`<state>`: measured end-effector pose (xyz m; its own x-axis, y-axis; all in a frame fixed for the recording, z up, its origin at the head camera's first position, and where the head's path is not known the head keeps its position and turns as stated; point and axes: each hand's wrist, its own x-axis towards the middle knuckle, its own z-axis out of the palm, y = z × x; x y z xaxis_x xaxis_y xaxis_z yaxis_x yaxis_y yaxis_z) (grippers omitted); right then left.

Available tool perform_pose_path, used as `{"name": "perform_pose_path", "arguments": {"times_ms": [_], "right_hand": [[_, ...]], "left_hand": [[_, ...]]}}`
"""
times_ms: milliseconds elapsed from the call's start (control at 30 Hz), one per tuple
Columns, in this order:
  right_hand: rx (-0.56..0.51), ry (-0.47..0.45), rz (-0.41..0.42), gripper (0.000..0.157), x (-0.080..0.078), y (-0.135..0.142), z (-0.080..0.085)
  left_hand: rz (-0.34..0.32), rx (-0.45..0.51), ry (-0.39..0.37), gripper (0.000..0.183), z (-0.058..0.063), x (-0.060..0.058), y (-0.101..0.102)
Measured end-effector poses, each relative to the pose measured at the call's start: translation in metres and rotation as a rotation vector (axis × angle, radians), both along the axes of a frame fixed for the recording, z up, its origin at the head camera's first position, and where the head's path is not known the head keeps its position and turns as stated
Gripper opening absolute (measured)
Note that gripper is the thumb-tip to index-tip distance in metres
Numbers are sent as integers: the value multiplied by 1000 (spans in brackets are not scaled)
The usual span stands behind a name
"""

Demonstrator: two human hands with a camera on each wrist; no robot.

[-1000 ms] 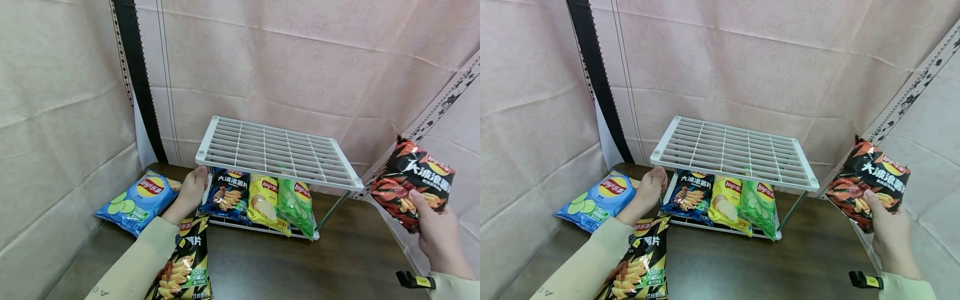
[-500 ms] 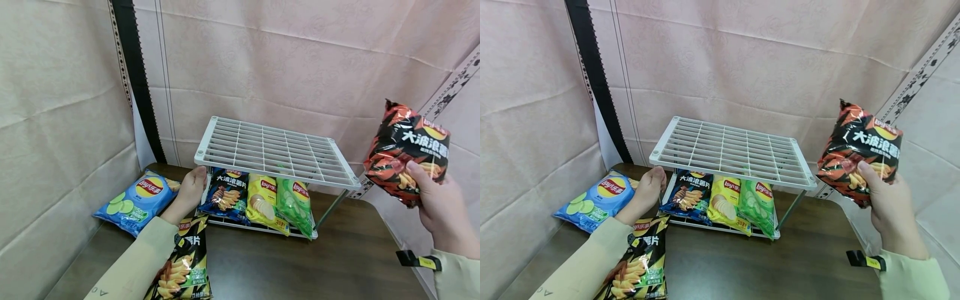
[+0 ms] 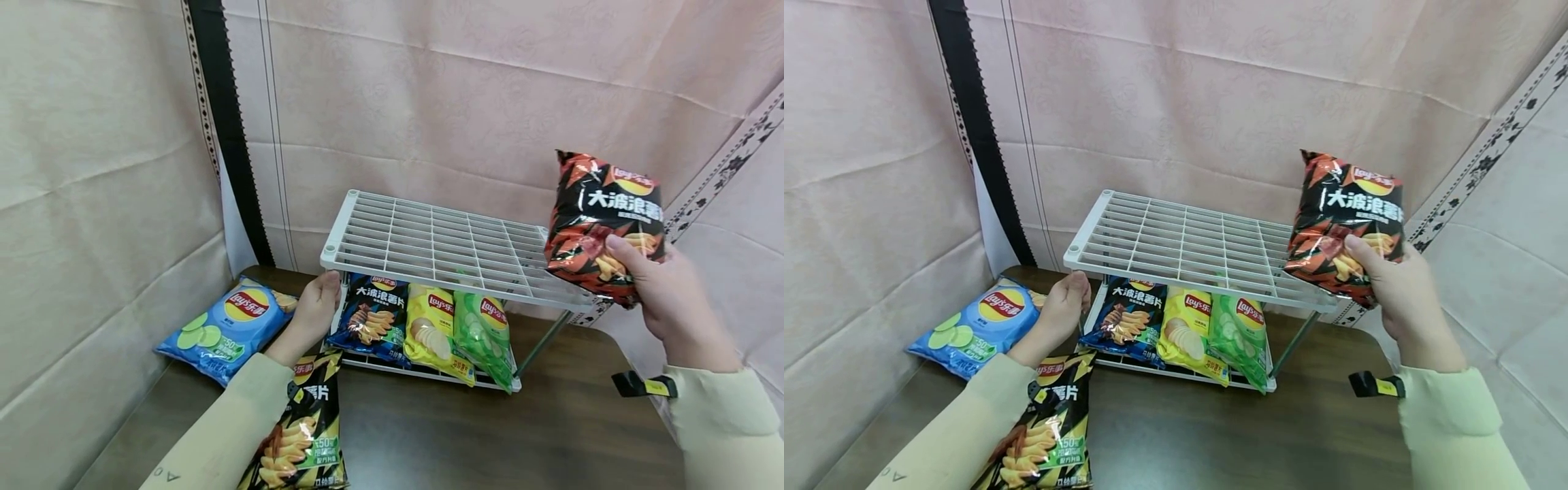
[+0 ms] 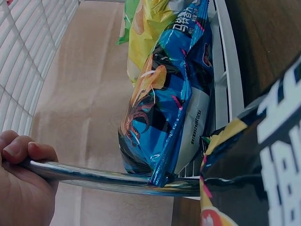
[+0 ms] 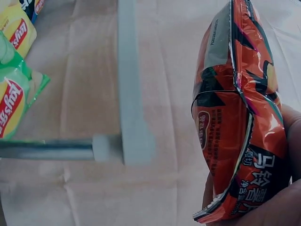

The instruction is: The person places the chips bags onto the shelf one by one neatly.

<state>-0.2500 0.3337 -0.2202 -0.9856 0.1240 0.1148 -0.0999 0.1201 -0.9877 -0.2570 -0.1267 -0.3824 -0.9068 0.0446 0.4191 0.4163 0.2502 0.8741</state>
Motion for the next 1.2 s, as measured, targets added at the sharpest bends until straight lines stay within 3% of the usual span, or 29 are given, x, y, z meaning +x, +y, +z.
{"name": "perform_pose_path", "arguments": {"times_ms": [433, 667, 733, 900, 1033, 1200], "right_hand": [[343, -87, -30, 55, -18, -33, -7], [554, -98, -87, 104, -25, -46, -18], [588, -89, -96, 112, -27, -49, -20], [641, -69, -110, 111, -30, -52, -23], [699, -29, -153, 109, -31, -54, -25], [713, 18, -145, 101, -31, -54, -26]], "left_hand": [[-10, 7, 8, 46, 2, -1, 1], [0, -12, 10, 49, -1, -3, 0], [6, -13, 16, 49, -9, -10, -1], [10, 11, 18, 49, -32, -29, -4], [9, 24, 21, 51, -35, -30, -4], [18, 29, 33, 52, -34, -29, -4]]}}
